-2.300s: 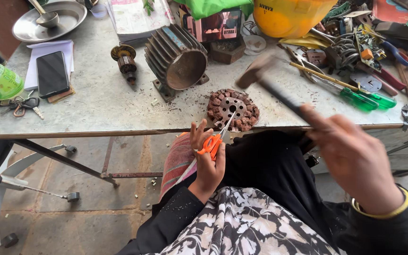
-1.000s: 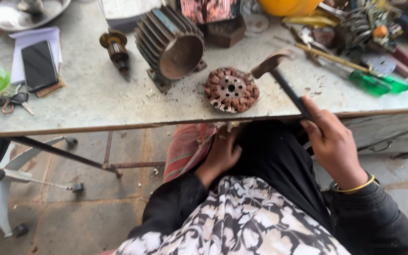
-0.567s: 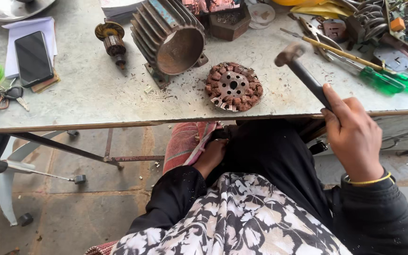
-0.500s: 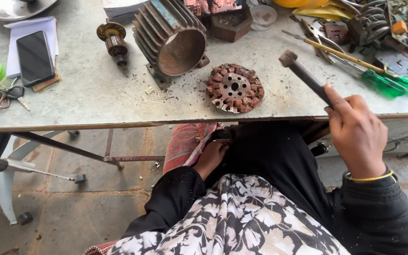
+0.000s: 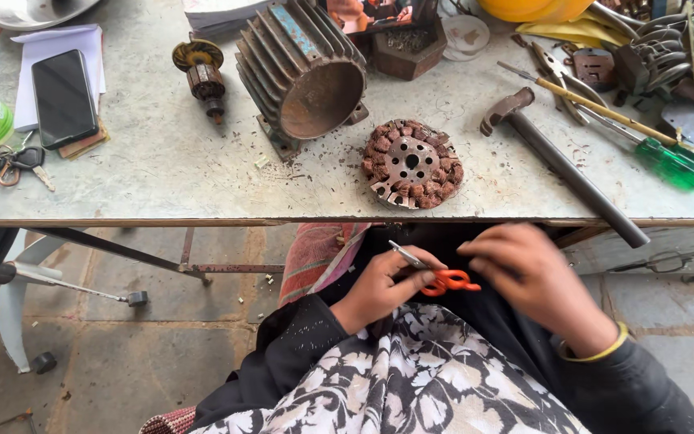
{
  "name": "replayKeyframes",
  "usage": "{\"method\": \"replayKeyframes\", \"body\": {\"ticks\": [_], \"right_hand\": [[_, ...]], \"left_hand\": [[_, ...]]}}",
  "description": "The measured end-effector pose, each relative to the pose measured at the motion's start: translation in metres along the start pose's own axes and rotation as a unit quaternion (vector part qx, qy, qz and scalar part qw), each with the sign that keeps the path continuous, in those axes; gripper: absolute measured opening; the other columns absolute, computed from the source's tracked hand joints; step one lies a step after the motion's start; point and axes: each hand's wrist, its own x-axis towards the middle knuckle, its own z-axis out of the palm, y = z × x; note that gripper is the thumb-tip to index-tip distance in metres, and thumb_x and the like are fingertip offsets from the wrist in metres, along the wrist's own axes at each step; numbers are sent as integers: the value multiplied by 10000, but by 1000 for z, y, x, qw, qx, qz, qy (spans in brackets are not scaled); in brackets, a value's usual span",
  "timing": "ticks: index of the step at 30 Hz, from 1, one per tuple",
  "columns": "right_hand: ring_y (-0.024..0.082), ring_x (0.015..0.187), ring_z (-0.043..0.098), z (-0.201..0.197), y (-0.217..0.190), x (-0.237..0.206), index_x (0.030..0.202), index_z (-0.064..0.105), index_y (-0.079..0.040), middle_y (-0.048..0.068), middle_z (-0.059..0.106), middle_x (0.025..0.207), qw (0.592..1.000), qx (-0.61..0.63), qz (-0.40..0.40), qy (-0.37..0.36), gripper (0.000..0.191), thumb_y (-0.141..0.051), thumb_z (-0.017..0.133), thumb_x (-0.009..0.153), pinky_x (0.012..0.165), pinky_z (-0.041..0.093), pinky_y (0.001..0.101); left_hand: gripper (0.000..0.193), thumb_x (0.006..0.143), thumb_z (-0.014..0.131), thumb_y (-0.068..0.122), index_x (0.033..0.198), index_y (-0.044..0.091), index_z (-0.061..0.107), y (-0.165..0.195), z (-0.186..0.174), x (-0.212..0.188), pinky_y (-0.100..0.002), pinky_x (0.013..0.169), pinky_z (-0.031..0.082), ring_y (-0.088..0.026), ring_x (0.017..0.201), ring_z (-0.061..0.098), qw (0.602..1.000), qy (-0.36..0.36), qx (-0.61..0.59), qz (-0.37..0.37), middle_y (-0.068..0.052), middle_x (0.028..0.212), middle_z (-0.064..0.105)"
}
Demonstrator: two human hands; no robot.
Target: The person sits on the floor and works on a disassembled motor rotor. They use a hammer to tap the rotor, then use a screwdriver and scissors to adjust or remove copper windings. A phone playing a video is visible on the table.
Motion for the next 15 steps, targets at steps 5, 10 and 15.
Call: {"method": "replayKeyframes", "body": {"ticks": [5,10,15], "right_hand": [[170,968,682,36,6,-1,1184,756,-47,77,766,1025,911,327,210,-140,258,-139,636,975,853,556,343],[158,1118,687,44,17,-6,1312,639,13,90,737,1217,829,483,227,-165,404,-156,652,945,989,539,337],[155,1073,694,52,19,-8,1390,547,-29,102,727,1194,763,555,229,-239,545,-193,710,897,923,552,317]], "left_hand": [[188,1032,673,24,1218,-4,669,10,-6,-3,-284,974,547,-123,1095,666,991,-17,-133,-18,-50,1150,702],[224,1011,681,35,1230,-4,654,7,-13,1,-318,1010,564,-155,1109,698,969,-6,-238,-60,-93,1151,732],[230,1003,683,40,1229,12,652,10,-13,0,-320,1010,566,-164,1116,709,958,-38,-272,-82,-103,1155,739]]}}
